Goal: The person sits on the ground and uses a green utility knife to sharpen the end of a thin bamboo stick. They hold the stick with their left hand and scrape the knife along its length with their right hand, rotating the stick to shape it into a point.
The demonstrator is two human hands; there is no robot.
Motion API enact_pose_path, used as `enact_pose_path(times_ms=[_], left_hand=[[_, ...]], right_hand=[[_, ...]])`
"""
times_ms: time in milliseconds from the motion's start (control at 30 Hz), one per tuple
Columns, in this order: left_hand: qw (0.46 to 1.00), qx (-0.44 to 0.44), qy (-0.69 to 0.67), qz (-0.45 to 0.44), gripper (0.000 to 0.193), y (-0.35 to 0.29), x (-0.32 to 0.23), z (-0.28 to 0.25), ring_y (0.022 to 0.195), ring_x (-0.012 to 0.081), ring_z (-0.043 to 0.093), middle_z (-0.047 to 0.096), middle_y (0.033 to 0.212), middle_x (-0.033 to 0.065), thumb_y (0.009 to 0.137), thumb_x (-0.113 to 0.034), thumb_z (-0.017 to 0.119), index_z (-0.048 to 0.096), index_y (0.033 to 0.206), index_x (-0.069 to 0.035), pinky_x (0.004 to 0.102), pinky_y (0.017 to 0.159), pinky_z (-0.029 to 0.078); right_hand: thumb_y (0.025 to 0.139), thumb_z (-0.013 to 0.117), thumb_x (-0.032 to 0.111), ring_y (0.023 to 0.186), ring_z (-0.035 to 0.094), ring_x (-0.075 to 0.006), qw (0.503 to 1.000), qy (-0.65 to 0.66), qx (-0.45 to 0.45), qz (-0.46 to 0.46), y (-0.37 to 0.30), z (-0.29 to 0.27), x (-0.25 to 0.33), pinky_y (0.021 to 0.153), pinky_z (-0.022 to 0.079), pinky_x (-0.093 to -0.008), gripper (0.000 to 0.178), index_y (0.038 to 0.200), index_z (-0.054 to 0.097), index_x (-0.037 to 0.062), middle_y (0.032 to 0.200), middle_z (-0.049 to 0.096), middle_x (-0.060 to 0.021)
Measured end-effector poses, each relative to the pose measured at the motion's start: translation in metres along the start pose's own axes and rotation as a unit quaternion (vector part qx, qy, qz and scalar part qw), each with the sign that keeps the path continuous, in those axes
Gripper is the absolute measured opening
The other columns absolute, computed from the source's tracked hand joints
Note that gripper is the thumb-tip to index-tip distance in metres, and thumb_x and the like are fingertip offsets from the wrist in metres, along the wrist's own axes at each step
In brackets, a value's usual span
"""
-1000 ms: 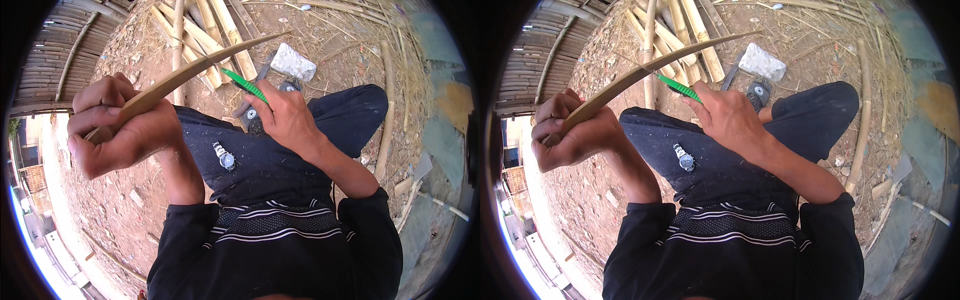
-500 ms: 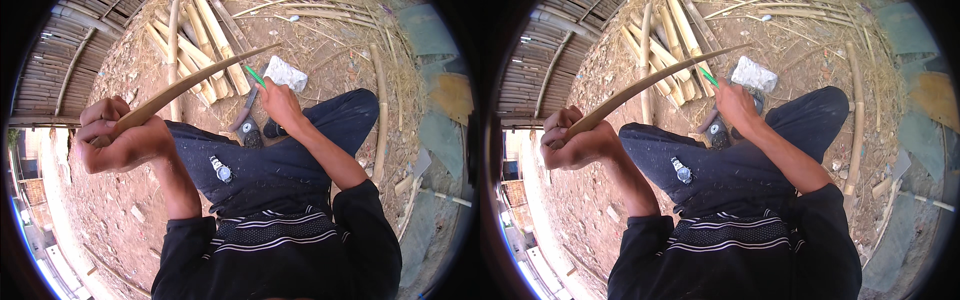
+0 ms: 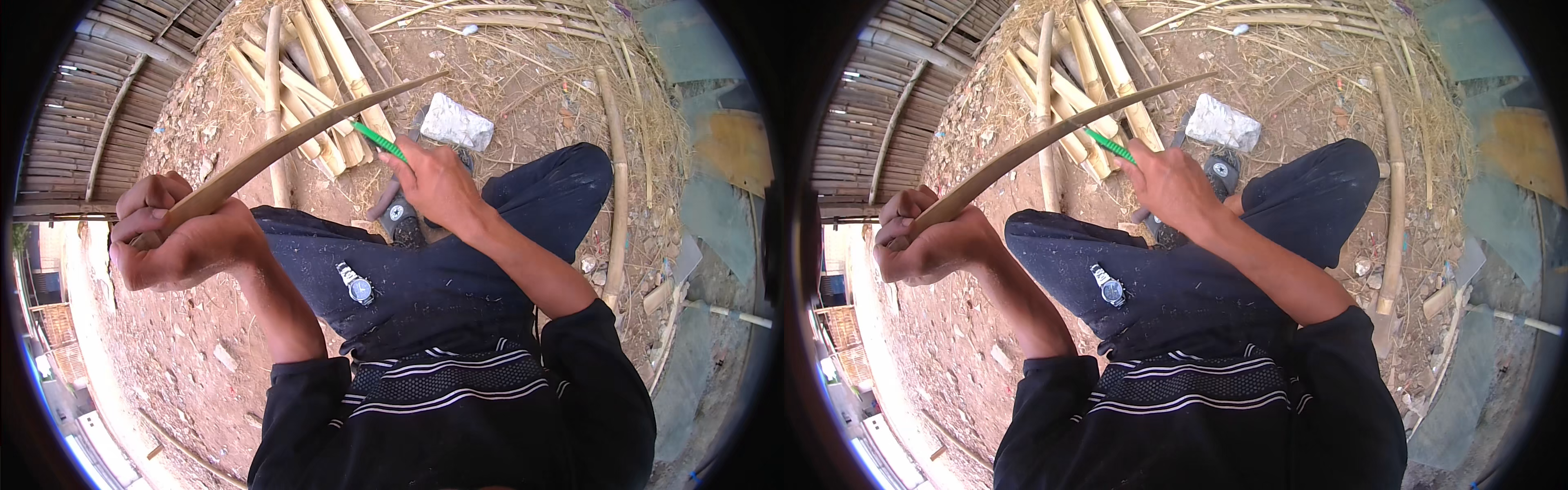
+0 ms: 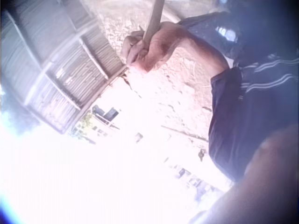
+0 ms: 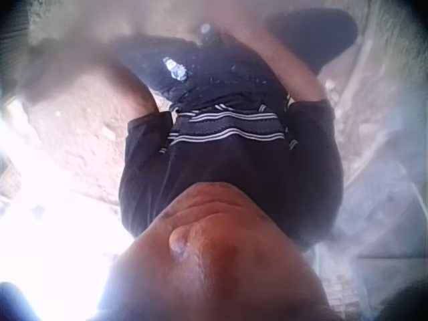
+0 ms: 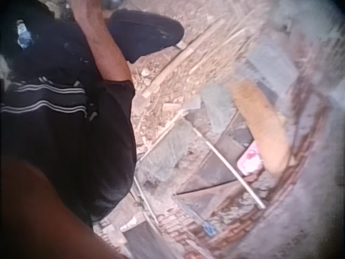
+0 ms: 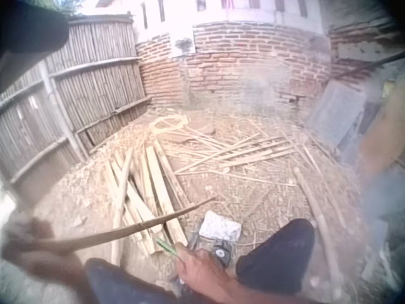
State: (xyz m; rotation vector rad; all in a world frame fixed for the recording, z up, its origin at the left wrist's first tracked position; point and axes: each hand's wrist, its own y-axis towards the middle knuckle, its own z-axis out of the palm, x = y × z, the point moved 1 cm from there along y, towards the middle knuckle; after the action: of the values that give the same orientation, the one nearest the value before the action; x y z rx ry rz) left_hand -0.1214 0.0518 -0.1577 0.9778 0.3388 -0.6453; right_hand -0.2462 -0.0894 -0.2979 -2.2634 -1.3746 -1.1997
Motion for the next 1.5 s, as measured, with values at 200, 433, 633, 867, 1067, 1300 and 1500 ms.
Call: enact_pose_path(times_ms=[200, 433, 633, 867, 1067, 1300, 1500], left_hand=[[0.998, 0.045, -0.034, -0.016, 0.036, -0.004, 0.002, 0.006, 0.041, 0.0129, 0.027, 0.039, 0.054, 0.0064, 0.084, -0.031, 0.028, 0.030, 0.054, -0.010, 0.0223, 0.039, 0.020], [1.000, 0.001, 0.013, 0.009, 0.037, 0.004, 0.000, 0.005, 0.039, 0.0127, 0.026, 0.037, 0.052, 0.0065, 0.084, -0.031, 0.028, 0.028, 0.052, -0.011, 0.0225, 0.037, 0.021], [1.000, -0.007, 0.024, 0.009, 0.035, 0.009, 0.008, -0.004, 0.041, 0.0123, 0.027, 0.038, 0.054, 0.0051, 0.083, -0.032, 0.027, 0.031, 0.054, -0.013, 0.0221, 0.038, 0.020], [0.999, -0.023, 0.025, -0.024, 0.034, 0.004, 0.006, 0.015, 0.042, 0.0123, 0.028, 0.037, 0.054, 0.0042, 0.083, -0.032, 0.027, 0.031, 0.054, -0.014, 0.0219, 0.038, 0.020], [1.000, 0.017, 0.013, 0.008, 0.031, 0.011, 0.010, 0.000, 0.038, 0.0096, 0.019, 0.033, 0.051, 0.0033, 0.080, -0.030, 0.029, 0.028, 0.054, -0.013, 0.0232, 0.040, 0.018], [0.993, 0.100, -0.061, -0.017, 0.031, 0.009, 0.010, -0.001, 0.038, 0.0088, 0.017, 0.029, 0.049, 0.0021, 0.079, -0.031, 0.030, 0.028, 0.054, -0.012, 0.0234, 0.040, 0.016], [0.992, 0.110, -0.056, 0.009, 0.033, 0.014, 0.002, -0.009, 0.038, 0.0086, 0.016, 0.028, 0.049, 0.0015, 0.080, -0.032, 0.030, 0.028, 0.054, -0.012, 0.0236, 0.040, 0.016]], right_hand=[[0.092, 0.047, 0.024, 0.053, 0.057, -0.0418, 0.987, -0.106, -0.040, 0.112, 0.025, 0.013, -0.099, 0.049, 0.042, -0.0476, 0.028, 0.087, 0.053, -0.0031, 0.053, 0.054, -0.0223], [0.092, 0.048, 0.025, 0.053, 0.057, -0.0423, 0.996, -0.009, 0.001, 0.094, 0.025, 0.017, -0.047, 0.051, 0.045, -0.0466, 0.032, 0.091, 0.056, -0.0054, 0.055, 0.056, -0.0212], [0.092, 0.048, 0.024, 0.058, 0.058, -0.0444, 0.991, -0.065, -0.006, 0.118, 0.035, 0.023, -0.097, 0.053, 0.044, -0.0492, 0.029, 0.090, 0.056, -0.0040, 0.059, 0.057, -0.0257], [0.091, 0.049, 0.029, 0.059, 0.060, -0.0408, 0.970, -0.146, -0.066, 0.183, 0.056, 0.030, -0.182, 0.052, 0.043, -0.0483, 0.033, 0.086, 0.056, -0.0032, 0.060, 0.056, -0.0256], [0.092, 0.048, 0.022, 0.050, 0.061, -0.0339, 0.992, 0.074, 0.086, 0.054, 0.042, -0.004, -0.019, 0.045, 0.048, -0.0416, 0.026, 0.090, 0.053, -0.0033, 0.054, 0.056, -0.0166], [0.090, 0.052, 0.017, 0.046, 0.056, -0.0346, 0.998, 0.018, -0.002, 0.060, 0.015, 0.000, -0.036, 0.044, 0.040, -0.0436, 0.020, 0.083, 0.052, -0.0018, 0.051, 0.052, -0.0187], [0.087, 0.055, 0.014, 0.049, 0.056, -0.0366, 0.991, 0.035, 0.007, -0.129, -0.009, -0.014, 0.041, 0.043, 0.041, -0.0433, 0.015, 0.086, 0.051, 0.0004, 0.051, 0.051, -0.0188]])
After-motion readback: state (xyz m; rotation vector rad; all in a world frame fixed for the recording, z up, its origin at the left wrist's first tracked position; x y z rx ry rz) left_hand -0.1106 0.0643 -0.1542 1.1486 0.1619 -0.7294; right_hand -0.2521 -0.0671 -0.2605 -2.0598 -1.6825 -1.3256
